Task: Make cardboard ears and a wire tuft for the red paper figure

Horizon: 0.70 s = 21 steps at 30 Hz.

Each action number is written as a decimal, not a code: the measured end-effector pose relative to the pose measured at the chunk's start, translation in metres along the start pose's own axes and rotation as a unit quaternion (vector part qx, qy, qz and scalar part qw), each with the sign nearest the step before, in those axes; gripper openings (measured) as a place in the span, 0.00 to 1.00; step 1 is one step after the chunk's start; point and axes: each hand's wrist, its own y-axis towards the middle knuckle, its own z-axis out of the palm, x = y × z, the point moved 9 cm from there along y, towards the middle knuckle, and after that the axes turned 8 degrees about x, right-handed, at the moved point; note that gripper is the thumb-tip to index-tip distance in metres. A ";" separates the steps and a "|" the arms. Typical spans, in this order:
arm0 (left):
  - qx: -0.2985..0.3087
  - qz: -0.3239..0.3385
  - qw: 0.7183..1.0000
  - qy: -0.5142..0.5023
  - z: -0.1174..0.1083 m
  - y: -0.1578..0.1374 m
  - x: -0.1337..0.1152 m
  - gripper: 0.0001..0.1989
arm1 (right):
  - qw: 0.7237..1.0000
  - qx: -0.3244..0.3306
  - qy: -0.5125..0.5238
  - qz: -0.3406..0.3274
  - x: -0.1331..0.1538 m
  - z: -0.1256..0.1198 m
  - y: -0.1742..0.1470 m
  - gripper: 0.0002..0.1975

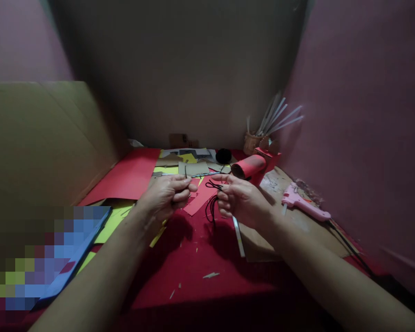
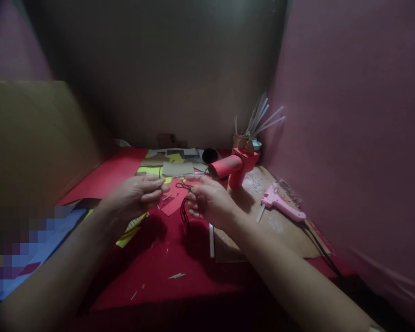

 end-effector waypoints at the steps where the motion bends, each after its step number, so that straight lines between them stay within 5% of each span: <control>1: 0.016 -0.018 1.000 0.001 0.006 -0.001 0.004 0.08 | 1.000 -0.003 -0.004 -0.011 0.001 -0.001 0.000 0.22; 5: 0.078 -0.076 0.994 -0.025 0.030 -0.008 0.021 0.09 | 0.999 -0.010 -0.012 -0.043 0.004 -0.004 0.001 0.25; 10: 0.160 -0.062 0.985 -0.020 0.056 -0.012 0.031 0.12 | 0.999 0.004 -0.002 -0.051 0.002 -0.001 0.002 0.25; 21: 0.099 -0.032 0.994 -0.032 0.046 -0.002 0.044 0.13 | 0.998 0.051 0.016 -0.018 -0.009 0.012 0.006 0.24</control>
